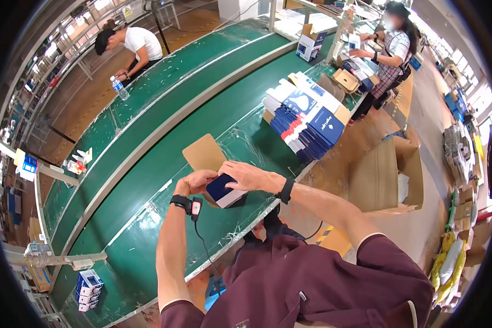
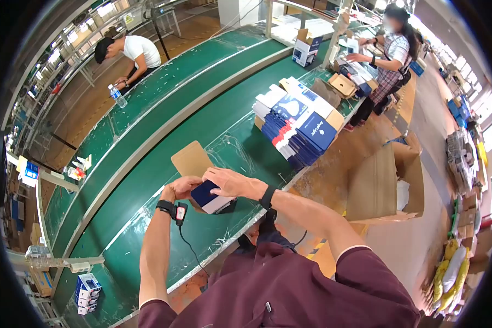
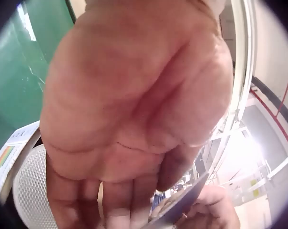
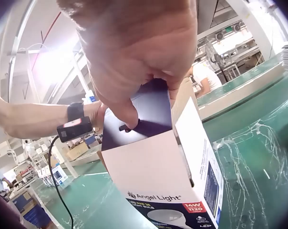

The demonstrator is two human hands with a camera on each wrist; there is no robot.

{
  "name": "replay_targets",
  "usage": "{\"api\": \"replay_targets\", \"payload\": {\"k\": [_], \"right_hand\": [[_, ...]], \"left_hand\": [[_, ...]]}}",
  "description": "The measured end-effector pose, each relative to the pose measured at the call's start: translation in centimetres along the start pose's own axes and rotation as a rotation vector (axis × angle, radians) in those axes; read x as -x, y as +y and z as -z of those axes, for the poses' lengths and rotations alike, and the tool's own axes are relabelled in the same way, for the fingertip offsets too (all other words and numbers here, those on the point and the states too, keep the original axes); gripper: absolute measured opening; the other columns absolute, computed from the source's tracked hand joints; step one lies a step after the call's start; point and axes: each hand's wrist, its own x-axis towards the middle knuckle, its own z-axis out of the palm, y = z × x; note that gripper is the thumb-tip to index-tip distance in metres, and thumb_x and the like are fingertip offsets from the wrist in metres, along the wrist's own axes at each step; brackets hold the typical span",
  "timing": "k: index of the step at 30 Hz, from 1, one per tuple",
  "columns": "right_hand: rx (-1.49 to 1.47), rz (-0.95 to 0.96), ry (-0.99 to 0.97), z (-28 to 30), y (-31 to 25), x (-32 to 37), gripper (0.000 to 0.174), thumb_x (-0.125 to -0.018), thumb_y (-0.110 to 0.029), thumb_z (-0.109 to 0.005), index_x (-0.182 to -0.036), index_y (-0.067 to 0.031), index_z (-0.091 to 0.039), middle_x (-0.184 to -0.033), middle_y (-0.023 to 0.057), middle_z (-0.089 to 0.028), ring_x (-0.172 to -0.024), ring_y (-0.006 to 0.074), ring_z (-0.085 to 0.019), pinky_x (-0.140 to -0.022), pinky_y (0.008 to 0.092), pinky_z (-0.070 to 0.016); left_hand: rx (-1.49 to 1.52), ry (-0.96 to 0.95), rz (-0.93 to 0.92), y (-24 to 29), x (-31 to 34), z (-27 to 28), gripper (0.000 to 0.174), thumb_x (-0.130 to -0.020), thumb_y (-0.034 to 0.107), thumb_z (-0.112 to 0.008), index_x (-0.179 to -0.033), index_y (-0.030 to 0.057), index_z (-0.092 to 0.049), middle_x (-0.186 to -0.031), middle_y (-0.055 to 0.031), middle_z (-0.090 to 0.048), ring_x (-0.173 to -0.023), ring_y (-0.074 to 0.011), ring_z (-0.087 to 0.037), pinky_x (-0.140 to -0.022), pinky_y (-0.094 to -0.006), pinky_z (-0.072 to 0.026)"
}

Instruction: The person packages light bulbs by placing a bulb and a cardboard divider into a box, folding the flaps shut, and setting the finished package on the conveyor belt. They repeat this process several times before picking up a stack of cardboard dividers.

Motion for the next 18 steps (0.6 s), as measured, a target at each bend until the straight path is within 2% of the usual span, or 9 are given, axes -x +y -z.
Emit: {"api": "replay_targets", "payload": {"k": [7, 9, 10, 11, 12, 15, 16, 17, 18], "right_hand": [[0.072, -0.113, 0.139, -1.0, -0.4, 0.4, 0.042, -0.087, -0.024, -0.078, -0.121, -0.0080, -0.060, -0.113, 0.0119, -0.062, -0.111, 0.0353, -0.062, -0.094, 0.0435, -0.0538], [0.078, -0.012, 0.242, -1.6, 0.2, 0.5, 0.040, -0.086, -0.031, -0.075, -0.118, -0.0103, -0.063, -0.112, 0.0124, -0.064, -0.108, 0.0334, -0.063, -0.092, 0.0437, -0.0547], [0.002, -0.034, 0.204, -1.1, -0.6, 0.6, 0.048, -0.082, -0.037, -0.078, -0.118, -0.0103, -0.063, -0.112, 0.0135, -0.065, -0.108, 0.0337, -0.063, -0.090, 0.0440, -0.0544], [-0.100, -0.154, 0.044, 2.9, -4.5, 0.7, 0.057, -0.074, -0.040, -0.081, -0.118, -0.0092, -0.063, -0.112, 0.0147, -0.065, -0.108, 0.0347, -0.063, -0.090, 0.0449, -0.0536], [-0.156, -0.020, 0.205, -0.5, -2.4, 1.1, 0.071, -0.065, -0.040, -0.083, -0.125, -0.0103, -0.060, -0.115, 0.0150, -0.063, -0.110, 0.0354, -0.062, -0.092, 0.0493, -0.0514], [0.261, -0.111, 0.003, -4.0, -0.9, 2.3, 0.117, -0.060, -0.023, -0.084, -0.162, -0.0092, -0.027, -0.166, 0.0208, -0.029, -0.143, 0.0419, -0.044, -0.113, 0.0526, -0.0400], [0.311, -0.074, 0.052, -4.8, -0.5, 2.5, 0.116, -0.063, -0.026, -0.086, -0.161, -0.0083, -0.027, -0.165, 0.0203, -0.028, -0.147, 0.0398, -0.038, -0.113, 0.0553, -0.0361], [0.352, -0.010, 0.200, -4.9, -0.5, 2.9, 0.089, -0.079, -0.025, -0.080, -0.155, -0.0116, -0.036, -0.153, 0.0211, -0.041, -0.135, 0.0403, -0.050, -0.106, 0.0531, -0.0414], [0.311, -0.034, 0.167, -4.4, -1.0, 3.3, 0.101, -0.075, -0.019, -0.081, -0.161, -0.0119, -0.027, -0.162, 0.0197, -0.029, -0.139, 0.0418, -0.046, -0.111, 0.0533, -0.0394]], "left_hand": [[-0.228, 0.028, 0.050, -0.1, -1.6, 0.0, 0.026, -0.102, 0.015, -0.056, -0.119, 0.0018, -0.071, -0.113, -0.0044, -0.076, -0.098, -0.0139, -0.072, -0.086, -0.0298, -0.0582], [-1.128, 0.145, -0.163, 0.3, -2.0, 1.6, 0.033, -0.100, 0.026, -0.054, -0.119, 0.0054, -0.073, -0.114, -0.0119, -0.076, -0.104, -0.0289, -0.072, -0.096, -0.0378, -0.0563], [-0.818, 0.168, -0.344, -2.9, -3.8, 4.4, 0.039, -0.097, 0.037, -0.062, -0.121, 0.0081, -0.073, -0.126, -0.0179, -0.072, -0.116, -0.0341, -0.068, -0.113, -0.0501, -0.0444], [-0.854, 0.162, -0.311, -1.9, -4.2, 4.4, 0.038, -0.098, 0.037, -0.062, -0.120, 0.0078, -0.073, -0.125, -0.0180, -0.072, -0.115, -0.0337, -0.068, -0.112, -0.0496, -0.0448], [-0.618, 0.185, -0.208, -0.6, -4.3, 3.2, 0.038, -0.098, 0.037, -0.063, -0.120, 0.0074, -0.073, -0.124, -0.0181, -0.072, -0.114, -0.0332, -0.068, -0.111, -0.0492, -0.0453], [-0.441, 0.224, -0.083, 2.0, -4.9, -0.2, 0.038, -0.099, 0.036, -0.063, -0.120, 0.0063, -0.074, -0.121, -0.0183, -0.073, -0.110, -0.0317, -0.069, -0.107, -0.0477, -0.0467], [-0.449, 0.234, -0.064, 2.4, -4.8, -1.3, 0.038, -0.099, 0.036, -0.063, -0.119, 0.0060, -0.074, -0.121, -0.0184, -0.073, -0.109, -0.0312, -0.069, -0.106, -0.0472, -0.0472], [-0.471, 0.240, -0.055, 2.9, -4.7, -2.1, 0.037, -0.099, 0.035, -0.063, -0.119, 0.0056, -0.074, -0.120, -0.0185, -0.073, -0.108, -0.0307, -0.069, -0.105, -0.0467, -0.0476], [-0.495, 0.249, -0.054, 3.1, -4.4, -2.5, 0.037, -0.099, 0.035, -0.063, -0.119, 0.0052, -0.074, -0.119, -0.0185, -0.074, -0.107, -0.0302, -0.069, -0.104, -0.0462, -0.0481]]}}
